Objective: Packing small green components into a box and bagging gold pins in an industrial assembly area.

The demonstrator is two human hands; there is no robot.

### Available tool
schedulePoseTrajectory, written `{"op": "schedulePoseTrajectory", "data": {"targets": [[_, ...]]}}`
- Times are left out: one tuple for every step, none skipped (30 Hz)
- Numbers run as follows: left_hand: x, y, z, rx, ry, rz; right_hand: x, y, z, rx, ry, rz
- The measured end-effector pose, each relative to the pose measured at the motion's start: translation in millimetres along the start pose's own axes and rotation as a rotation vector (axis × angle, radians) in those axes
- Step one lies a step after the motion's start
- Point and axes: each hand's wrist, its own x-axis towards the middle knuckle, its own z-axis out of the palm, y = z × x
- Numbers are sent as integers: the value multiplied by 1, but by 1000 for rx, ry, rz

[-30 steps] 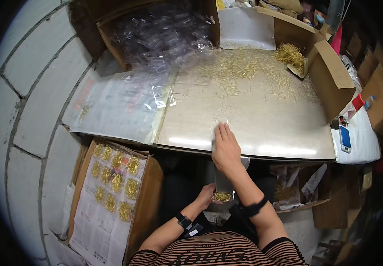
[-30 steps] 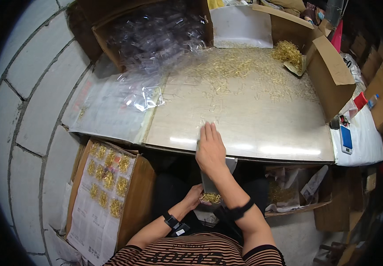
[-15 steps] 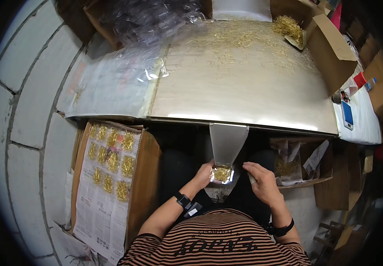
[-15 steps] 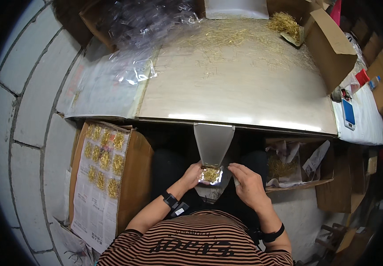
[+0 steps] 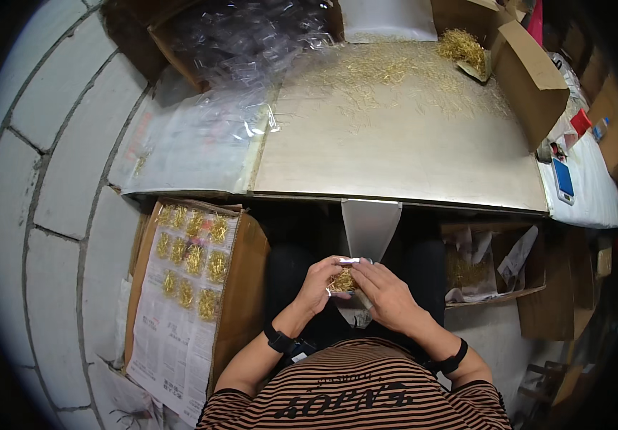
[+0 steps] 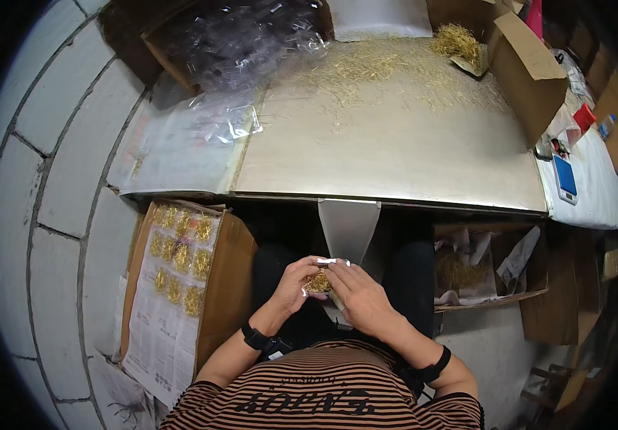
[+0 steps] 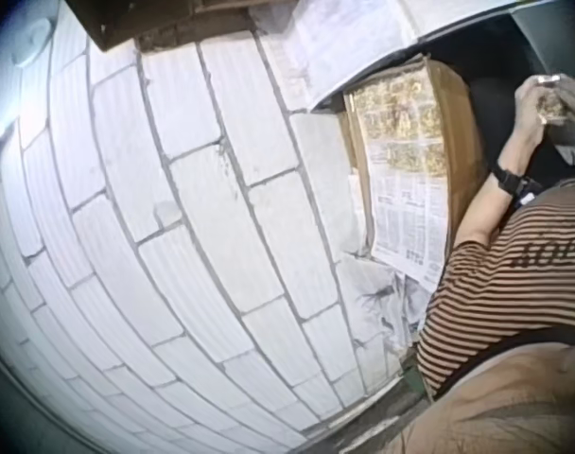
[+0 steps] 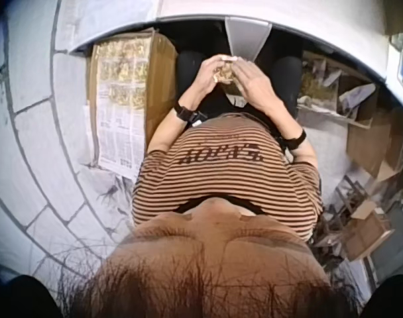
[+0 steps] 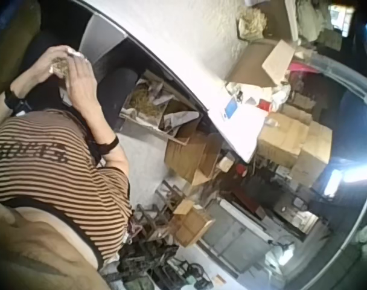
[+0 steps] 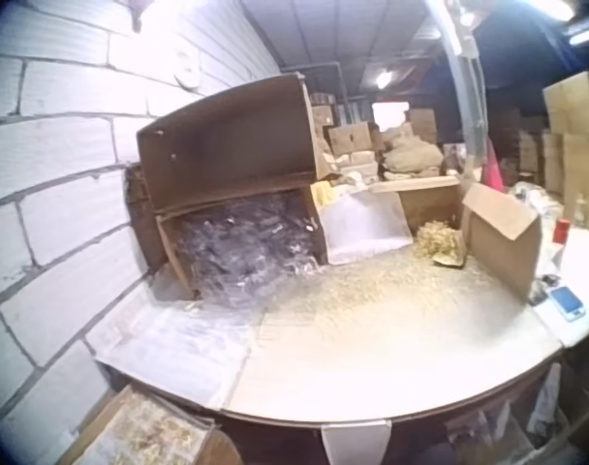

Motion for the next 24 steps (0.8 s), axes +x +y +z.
{"op": "schedulePoseTrajectory", "data": {"targets": [[-2, 4, 3, 4, 2, 18, 0, -3, -2, 20, 19, -17], [-4, 6, 4, 2, 5, 20, 0, -5, -1, 21, 16, -20], [-4, 8, 6, -18, -4, 32, -1, -8, 0, 24, 20, -27], [-4, 8, 7, -37, -15, 43, -2, -10, 1, 27, 24, -32], [-2, 8, 8, -2, -4, 45, 1, -9, -2, 7, 41, -29], [-2, 8, 8, -4, -7, 45, 1, -8, -4, 4, 40, -28], [-3, 7, 8, -1, -1, 30, 1, -6, -6, 46, 153, 4], [-3, 6, 7, 2, 7, 16, 1, -3, -8, 90, 265, 34], [-3, 6, 7, -1, 6, 17, 3, -1, -12, 111, 364, 112], [-3, 7, 8, 44, -5, 33, 8, 0, -19, 89, 408, 216], [-3, 8, 10, 90, -21, 46, 11, 4, -23, 61, 377, 272], [-5, 10, 14, 89, -25, 44, 13, 7, -25, 35, 345, 326], [-8, 12, 19, 69, -42, 23, 13, 14, -18, 102, 311, 386], [-8, 14, 23, 53, -62, 5, 14, 20, -11, 98, 315, 387], [-7, 13, 22, 54, -66, 6, 13, 24, -2, 292, 255, 461], [-6, 9, 21, 79, -68, -11, 12, 26, 4, 486, 193, 531], [-6, 8, 20, 103, -64, -28, 14, 24, 7, 497, 237, 526], [-6, 8, 20, 103, -61, -28, 14, 24, 8, 499, 235, 524], [-6, 10, 21, 94, -65, -39, 14, 24, 8, 528, 273, 558], [-8, 11, 21, 87, -66, -50, 14, 23, 8, 558, 311, 592], [-8, 11, 21, 87, -63, -51, 16, 22, 5, 504, 338, 567], [-8, 11, 22, 94, -62, -42, 16, 23, 7, 507, 337, 568], [-8, 12, 22, 101, -64, -33, 16, 25, 9, 496, 335, 533], [-7, 12, 22, 102, -66, -34, 16, 27, 10, 484, 333, 498]]}}
